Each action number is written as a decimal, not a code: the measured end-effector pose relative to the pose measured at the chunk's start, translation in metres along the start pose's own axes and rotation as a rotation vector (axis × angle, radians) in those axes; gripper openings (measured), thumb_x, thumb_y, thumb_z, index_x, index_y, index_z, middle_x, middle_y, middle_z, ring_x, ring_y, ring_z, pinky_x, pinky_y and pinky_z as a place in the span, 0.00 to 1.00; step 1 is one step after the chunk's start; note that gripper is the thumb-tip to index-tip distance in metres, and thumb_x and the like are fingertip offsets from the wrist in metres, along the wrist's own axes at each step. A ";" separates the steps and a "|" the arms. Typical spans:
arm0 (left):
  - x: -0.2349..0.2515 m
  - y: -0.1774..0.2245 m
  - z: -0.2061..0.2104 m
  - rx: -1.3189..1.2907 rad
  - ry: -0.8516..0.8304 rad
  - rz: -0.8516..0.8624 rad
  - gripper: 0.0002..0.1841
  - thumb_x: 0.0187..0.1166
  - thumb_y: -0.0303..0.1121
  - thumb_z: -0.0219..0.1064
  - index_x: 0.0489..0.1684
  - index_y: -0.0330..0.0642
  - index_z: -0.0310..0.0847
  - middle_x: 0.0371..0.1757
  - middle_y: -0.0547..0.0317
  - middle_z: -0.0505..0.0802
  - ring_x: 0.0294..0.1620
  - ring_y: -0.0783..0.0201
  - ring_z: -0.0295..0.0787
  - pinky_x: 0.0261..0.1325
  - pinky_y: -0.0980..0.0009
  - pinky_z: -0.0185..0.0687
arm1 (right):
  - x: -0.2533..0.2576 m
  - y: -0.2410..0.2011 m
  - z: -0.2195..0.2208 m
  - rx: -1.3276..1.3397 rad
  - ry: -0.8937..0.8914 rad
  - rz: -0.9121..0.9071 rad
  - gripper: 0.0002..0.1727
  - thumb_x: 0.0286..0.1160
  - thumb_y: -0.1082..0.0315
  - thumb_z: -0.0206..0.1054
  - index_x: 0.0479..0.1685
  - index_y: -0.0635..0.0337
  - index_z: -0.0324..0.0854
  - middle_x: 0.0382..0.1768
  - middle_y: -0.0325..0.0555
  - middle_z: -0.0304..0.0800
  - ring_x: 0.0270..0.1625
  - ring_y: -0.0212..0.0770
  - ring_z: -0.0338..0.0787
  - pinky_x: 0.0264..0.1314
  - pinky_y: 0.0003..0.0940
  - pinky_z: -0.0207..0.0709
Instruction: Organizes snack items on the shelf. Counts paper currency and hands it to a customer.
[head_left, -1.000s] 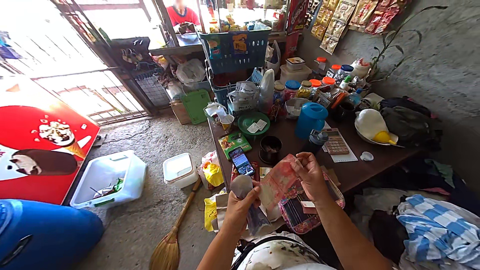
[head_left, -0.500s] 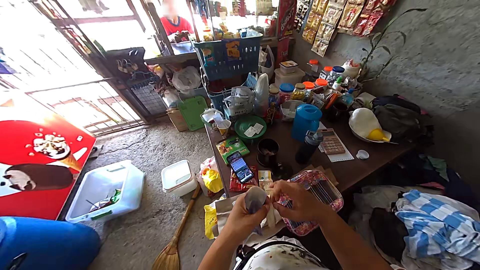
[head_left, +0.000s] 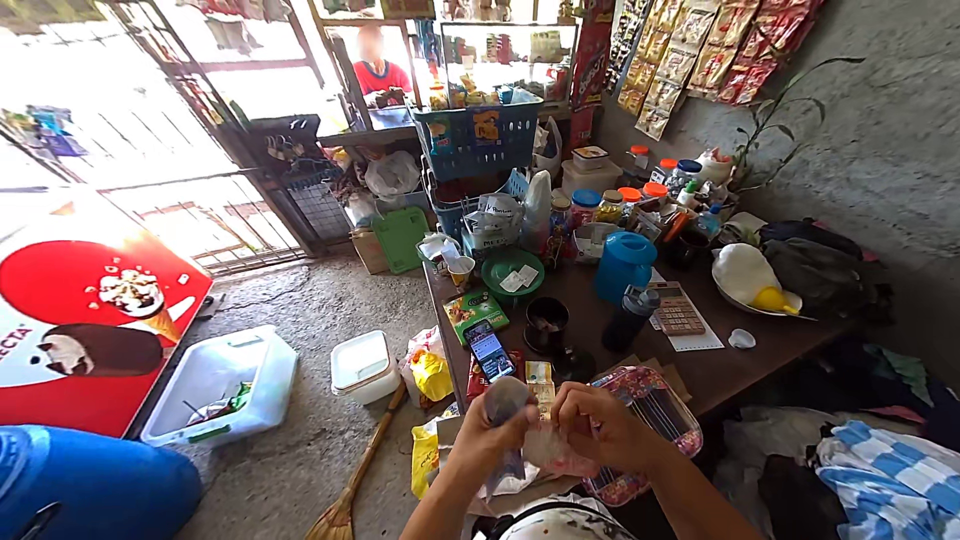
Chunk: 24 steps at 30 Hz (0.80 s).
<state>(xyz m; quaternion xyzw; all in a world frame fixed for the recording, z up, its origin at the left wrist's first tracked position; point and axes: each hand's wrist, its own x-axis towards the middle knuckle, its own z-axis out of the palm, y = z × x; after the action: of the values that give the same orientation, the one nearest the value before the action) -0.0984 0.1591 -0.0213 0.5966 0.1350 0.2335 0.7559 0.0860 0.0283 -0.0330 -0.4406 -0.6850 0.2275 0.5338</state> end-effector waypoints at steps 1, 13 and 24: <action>0.002 -0.004 0.002 -0.063 0.102 0.000 0.12 0.81 0.43 0.69 0.48 0.45 0.86 0.32 0.72 0.93 0.29 0.78 0.88 0.38 0.79 0.87 | 0.001 -0.001 0.002 0.017 0.059 0.011 0.03 0.77 0.71 0.65 0.41 0.60 0.79 0.47 0.42 0.85 0.51 0.23 0.84 0.50 0.13 0.79; 0.017 -0.033 0.040 -0.388 0.610 -0.118 0.24 0.91 0.31 0.29 0.52 0.40 0.77 0.36 0.63 0.95 0.40 0.72 0.93 0.46 0.72 0.91 | 0.017 0.018 0.069 -0.144 0.462 0.279 0.22 0.78 0.72 0.65 0.71 0.66 0.83 0.73 0.57 0.81 0.74 0.37 0.82 0.73 0.27 0.78; 0.019 -0.055 0.036 -0.253 0.583 -0.023 0.14 0.91 0.31 0.45 0.61 0.36 0.74 0.35 0.70 0.94 0.36 0.76 0.92 0.43 0.77 0.90 | 0.005 0.034 0.076 -0.403 0.353 0.359 0.27 0.74 0.73 0.70 0.75 0.65 0.77 0.77 0.63 0.77 0.56 0.54 0.94 0.40 0.48 0.91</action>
<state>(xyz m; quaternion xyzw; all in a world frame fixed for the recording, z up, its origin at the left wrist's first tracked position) -0.0540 0.1293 -0.0638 0.4040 0.3227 0.4010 0.7562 0.0276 0.0614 -0.0817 -0.6839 -0.5245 0.0976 0.4977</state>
